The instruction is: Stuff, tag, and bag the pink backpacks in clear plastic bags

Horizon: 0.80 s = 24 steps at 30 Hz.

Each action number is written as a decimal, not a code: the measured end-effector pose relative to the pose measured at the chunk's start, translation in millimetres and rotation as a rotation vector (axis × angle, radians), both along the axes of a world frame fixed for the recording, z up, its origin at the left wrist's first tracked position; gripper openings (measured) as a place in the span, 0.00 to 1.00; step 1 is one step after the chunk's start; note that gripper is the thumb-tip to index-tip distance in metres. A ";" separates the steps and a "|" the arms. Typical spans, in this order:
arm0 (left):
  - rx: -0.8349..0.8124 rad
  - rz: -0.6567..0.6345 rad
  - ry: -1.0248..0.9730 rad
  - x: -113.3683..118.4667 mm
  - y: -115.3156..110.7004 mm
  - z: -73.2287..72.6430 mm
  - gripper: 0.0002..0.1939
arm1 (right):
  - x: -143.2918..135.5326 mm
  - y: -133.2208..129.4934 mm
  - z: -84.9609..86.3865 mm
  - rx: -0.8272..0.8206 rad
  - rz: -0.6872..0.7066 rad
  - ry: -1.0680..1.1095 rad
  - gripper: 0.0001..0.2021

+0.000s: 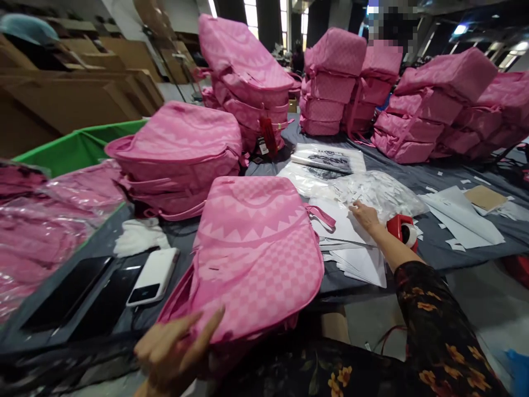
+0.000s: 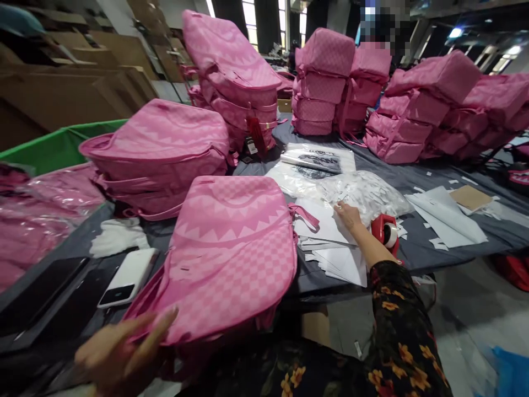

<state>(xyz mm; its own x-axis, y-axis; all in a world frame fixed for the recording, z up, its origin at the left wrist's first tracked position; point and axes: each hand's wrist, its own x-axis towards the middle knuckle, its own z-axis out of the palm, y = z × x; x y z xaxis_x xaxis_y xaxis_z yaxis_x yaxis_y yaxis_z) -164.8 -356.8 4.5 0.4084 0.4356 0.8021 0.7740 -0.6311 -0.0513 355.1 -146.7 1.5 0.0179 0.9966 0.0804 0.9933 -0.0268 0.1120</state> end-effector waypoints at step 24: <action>-0.521 0.069 -0.463 56.7 126.4 130.5 0.19 | -186.8 -92.1 67.5 0.858 0.266 0.663 0.29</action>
